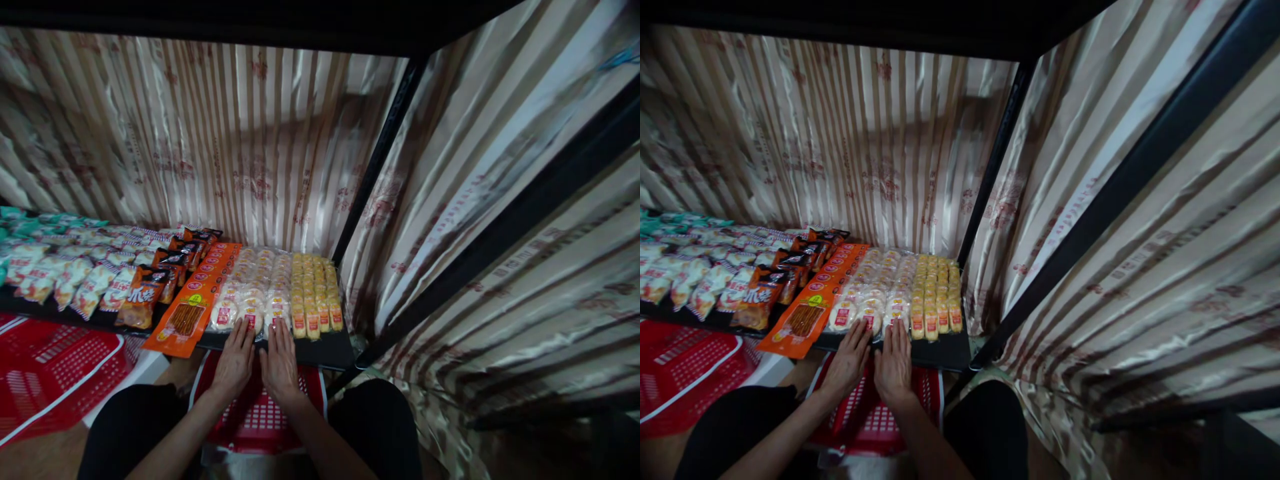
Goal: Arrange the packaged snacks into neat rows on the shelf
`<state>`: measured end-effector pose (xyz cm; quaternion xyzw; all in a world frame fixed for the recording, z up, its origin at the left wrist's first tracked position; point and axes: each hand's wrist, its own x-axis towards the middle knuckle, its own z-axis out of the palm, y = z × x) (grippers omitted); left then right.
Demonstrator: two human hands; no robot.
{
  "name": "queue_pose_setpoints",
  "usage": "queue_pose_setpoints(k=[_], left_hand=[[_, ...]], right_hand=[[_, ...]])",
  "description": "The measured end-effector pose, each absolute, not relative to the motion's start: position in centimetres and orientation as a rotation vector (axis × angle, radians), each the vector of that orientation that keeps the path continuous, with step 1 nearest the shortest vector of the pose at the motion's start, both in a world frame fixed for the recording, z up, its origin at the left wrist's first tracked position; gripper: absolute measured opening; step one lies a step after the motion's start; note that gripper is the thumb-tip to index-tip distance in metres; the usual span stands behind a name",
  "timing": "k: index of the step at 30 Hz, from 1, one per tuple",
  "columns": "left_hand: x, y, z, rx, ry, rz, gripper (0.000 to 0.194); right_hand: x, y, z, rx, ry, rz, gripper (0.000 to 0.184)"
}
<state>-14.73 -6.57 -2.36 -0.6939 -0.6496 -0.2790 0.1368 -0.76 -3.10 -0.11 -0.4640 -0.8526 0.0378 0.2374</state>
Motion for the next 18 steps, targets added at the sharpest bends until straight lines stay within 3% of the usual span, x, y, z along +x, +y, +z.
queue_pose_setpoints(k=[10,18], left_hand=[[-17.1,-5.4,-2.5,-1.652,-2.174,-1.000,0.043],[-17.7,-5.2,-3.2,-1.723,-2.152,-0.983,0.045]], right_hand=[[-0.2,-2.9,-1.5,-1.187,-2.340,0.006,0.054],[-0.6,-2.6,-1.2,-1.182,-2.333,-0.015,0.051]])
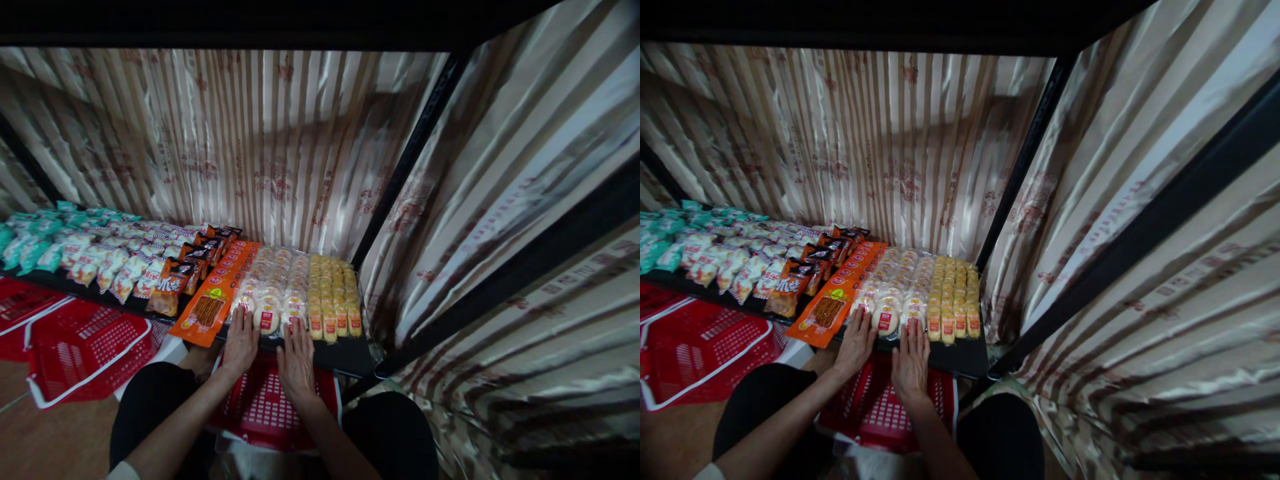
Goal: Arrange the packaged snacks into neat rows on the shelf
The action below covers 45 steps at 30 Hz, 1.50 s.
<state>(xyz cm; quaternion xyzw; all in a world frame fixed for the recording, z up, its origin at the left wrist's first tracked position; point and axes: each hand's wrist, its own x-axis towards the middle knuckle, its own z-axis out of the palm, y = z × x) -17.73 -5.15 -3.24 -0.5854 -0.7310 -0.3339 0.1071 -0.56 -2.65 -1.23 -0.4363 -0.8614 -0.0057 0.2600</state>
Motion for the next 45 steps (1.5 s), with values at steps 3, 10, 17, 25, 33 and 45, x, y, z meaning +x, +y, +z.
queue_pose_setpoints(k=[3,10,17,25,33,45], left_hand=[[-17.9,-5.1,-2.6,-1.684,-2.163,-0.986,0.043],[-19.2,-1.9,-0.3,-1.618,-2.207,-0.941,0.045],[-19.8,0.2,-1.1,-1.606,-2.341,-0.851,0.049],[-20.7,0.9,-0.2,-1.607,-2.309,-0.863,0.050],[-21.2,2.6,0.5,-1.624,-2.304,-0.898,0.051],[-20.7,2.3,0.4,-1.614,-2.266,-0.862,0.049]], right_hand=[[-1.0,-2.2,-0.7,-1.183,-2.327,-0.025,0.050],[-1.9,-0.4,0.4,-1.163,-2.332,-0.050,0.049],[-2.2,0.2,0.0,-1.172,-2.336,-0.076,0.049],[-2.3,0.0,0.1,-1.176,-2.315,-0.092,0.047],[-3.1,1.0,0.6,-1.204,-2.298,-0.112,0.051],[-4.0,1.7,0.9,-1.232,-2.318,-0.101,0.050]])
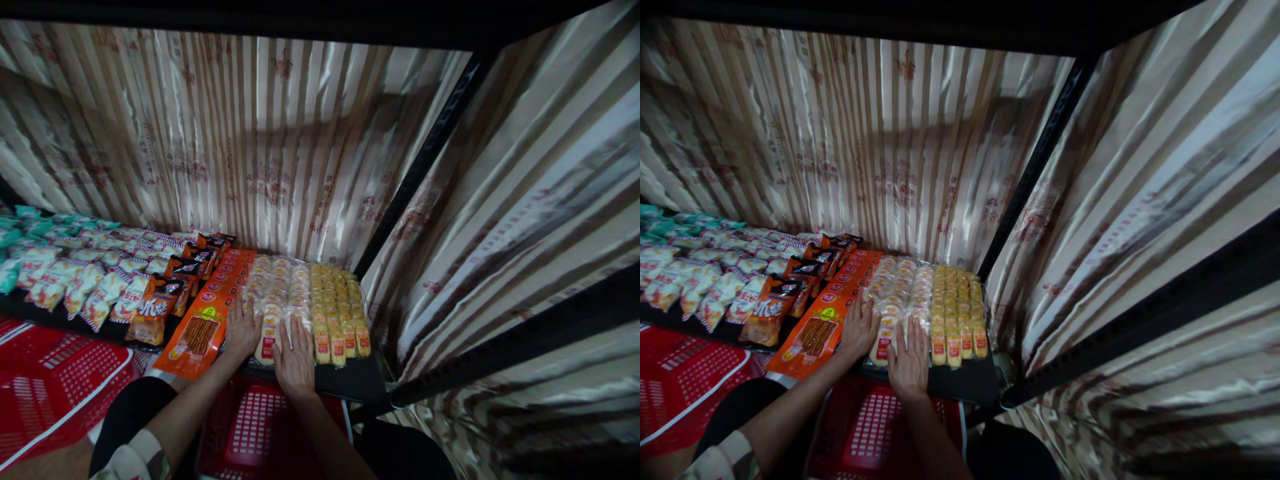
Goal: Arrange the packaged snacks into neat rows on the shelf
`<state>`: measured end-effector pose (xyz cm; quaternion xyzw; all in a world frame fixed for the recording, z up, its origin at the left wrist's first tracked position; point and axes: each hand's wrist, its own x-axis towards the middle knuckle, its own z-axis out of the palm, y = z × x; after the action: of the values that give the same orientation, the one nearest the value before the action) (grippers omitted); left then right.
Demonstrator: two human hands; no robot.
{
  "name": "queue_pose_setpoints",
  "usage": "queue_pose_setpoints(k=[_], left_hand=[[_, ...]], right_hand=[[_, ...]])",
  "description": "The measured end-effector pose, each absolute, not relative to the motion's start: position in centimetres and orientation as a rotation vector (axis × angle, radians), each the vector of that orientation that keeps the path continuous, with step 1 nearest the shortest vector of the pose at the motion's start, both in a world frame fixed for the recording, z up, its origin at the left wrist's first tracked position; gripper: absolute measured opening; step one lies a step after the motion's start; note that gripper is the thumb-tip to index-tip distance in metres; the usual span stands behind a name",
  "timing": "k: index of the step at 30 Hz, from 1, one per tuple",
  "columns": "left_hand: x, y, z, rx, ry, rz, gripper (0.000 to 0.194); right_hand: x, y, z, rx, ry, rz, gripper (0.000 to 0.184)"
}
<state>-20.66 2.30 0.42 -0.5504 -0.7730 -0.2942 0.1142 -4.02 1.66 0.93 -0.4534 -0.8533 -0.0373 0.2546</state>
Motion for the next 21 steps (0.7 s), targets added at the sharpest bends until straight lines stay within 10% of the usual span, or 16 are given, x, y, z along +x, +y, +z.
queue_pose_setpoints(k=[21], left_hand=[[-21.3,4.5,0.6,-1.670,-2.318,-0.777,0.057]], right_hand=[[-4.2,2.1,-0.1,-1.186,-2.287,-0.174,0.055]])
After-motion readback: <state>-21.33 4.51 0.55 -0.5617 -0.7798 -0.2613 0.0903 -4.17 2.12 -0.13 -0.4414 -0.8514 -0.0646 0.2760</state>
